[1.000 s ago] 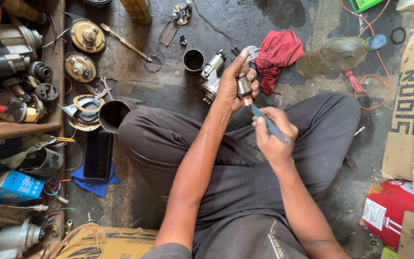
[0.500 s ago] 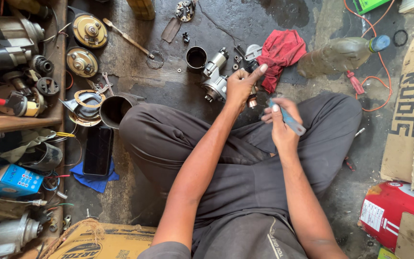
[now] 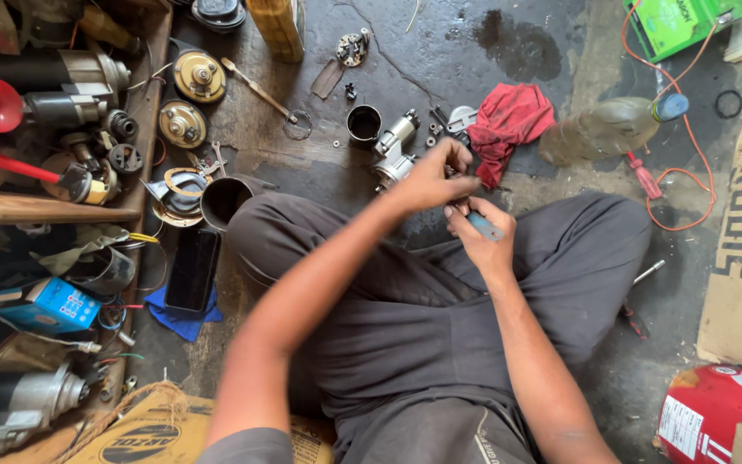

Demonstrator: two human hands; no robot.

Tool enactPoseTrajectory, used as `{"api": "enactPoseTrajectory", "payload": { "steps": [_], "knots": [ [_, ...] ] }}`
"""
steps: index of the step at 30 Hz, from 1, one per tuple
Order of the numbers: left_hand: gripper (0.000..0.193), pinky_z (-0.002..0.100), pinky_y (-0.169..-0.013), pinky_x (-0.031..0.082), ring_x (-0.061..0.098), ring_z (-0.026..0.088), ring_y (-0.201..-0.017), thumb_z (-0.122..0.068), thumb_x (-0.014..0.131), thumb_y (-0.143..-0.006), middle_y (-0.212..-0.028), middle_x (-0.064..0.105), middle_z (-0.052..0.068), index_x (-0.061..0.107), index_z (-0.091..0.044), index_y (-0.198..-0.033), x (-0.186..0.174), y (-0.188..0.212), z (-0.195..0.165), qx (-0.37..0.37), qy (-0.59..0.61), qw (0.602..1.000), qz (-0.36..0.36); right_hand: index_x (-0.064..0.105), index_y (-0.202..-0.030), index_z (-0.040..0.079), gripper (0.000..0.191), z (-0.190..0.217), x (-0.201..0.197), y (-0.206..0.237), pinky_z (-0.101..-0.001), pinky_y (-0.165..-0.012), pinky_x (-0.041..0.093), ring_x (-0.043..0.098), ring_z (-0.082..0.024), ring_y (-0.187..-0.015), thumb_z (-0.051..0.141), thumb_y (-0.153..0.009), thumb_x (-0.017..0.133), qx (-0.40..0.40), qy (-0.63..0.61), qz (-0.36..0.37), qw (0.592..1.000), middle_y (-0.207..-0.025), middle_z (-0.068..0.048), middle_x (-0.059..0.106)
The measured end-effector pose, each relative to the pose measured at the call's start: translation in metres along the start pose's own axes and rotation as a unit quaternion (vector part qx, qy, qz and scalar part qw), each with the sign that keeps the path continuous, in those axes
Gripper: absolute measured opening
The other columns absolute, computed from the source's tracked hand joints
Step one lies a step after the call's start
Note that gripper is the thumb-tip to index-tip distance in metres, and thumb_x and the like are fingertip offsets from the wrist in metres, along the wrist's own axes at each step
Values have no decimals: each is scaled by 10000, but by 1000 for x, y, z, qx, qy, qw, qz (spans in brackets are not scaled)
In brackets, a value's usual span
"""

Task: The person sits on the floor and works on a disassembled electrical motor. They rotate the rotor, then use a screwdriver to scrape or clean the commutator segments. The person continues to manipulate the rotor and other small parts by hand.

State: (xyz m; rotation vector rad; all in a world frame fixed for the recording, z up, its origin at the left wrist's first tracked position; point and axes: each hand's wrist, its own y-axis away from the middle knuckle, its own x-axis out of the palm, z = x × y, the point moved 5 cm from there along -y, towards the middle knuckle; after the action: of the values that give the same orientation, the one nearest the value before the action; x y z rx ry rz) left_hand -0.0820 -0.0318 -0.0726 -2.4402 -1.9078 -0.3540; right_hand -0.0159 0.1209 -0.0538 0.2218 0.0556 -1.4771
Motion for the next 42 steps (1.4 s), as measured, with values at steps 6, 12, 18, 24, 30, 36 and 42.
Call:
{"api": "enactPoseTrajectory", "payload": {
  "steps": [6,12,18,24,30,36,42],
  "knots": [
    [779,400,-832,568,661,356,-952,-5,732,-712,-1180,553,212,486,-133,-1440,-34,34,-17,-17,-373,914,160,772,-966,-25,152,16,32,-8,-253,-540,490,658,-68,-611,121,-928,789,-36,78,49,995,-720,-56,719],
    [737,474,-868,529,591,434,-1106,28,741,-594,-1235,586,203,596,-121,-1301,-46,49,-41,177,-489,853,31,744,-948,-39,139,38,39,-2,-288,-616,522,696,-153,-652,91,-909,773,-126,117,34,985,-757,-94,715],
    [157,470,-874,511,632,324,-1053,-154,672,-906,-1097,597,113,622,-103,-1046,-33,42,-23,158,-627,758,92,690,-1056,-58,252,46,40,3,-341,-749,552,699,-263,-813,67,-868,802,-238,146,55,959,-934,-160,701],
    [176,426,-863,485,615,304,-1057,-183,629,-841,-1052,593,80,653,-130,-1007,-36,33,-24,269,-621,736,-5,692,-1105,-60,220,32,40,-2,-315,-807,551,719,-226,-885,20,-901,720,-203,128,66,968,-995,-165,725],
    [131,412,-887,463,596,256,-1064,-186,613,-910,-1079,625,40,690,-180,-1016,-56,17,-10,195,-630,751,-22,576,-1340,-15,365,8,33,-9,-240,-792,566,719,-116,-906,13,-977,595,-61,-33,46,997,-1058,-99,739],
    [100,412,-891,414,583,229,-1021,-189,613,-898,-1088,638,7,692,-220,-951,-69,8,-7,195,-671,714,-46,639,-1235,-44,247,8,45,-16,-256,-902,559,706,-124,-1022,-2,-997,691,-88,-2,34,996,-1111,-133,757],
    [71,401,-927,401,564,215,-1067,-206,616,-885,-1123,633,-18,665,-227,-932,-68,7,-4,217,-709,670,-41,676,-1181,-40,205,22,46,-13,-263,-861,572,720,-115,-964,5,-981,690,-110,45,9,993,-1046,-119,768]
  ]
}}
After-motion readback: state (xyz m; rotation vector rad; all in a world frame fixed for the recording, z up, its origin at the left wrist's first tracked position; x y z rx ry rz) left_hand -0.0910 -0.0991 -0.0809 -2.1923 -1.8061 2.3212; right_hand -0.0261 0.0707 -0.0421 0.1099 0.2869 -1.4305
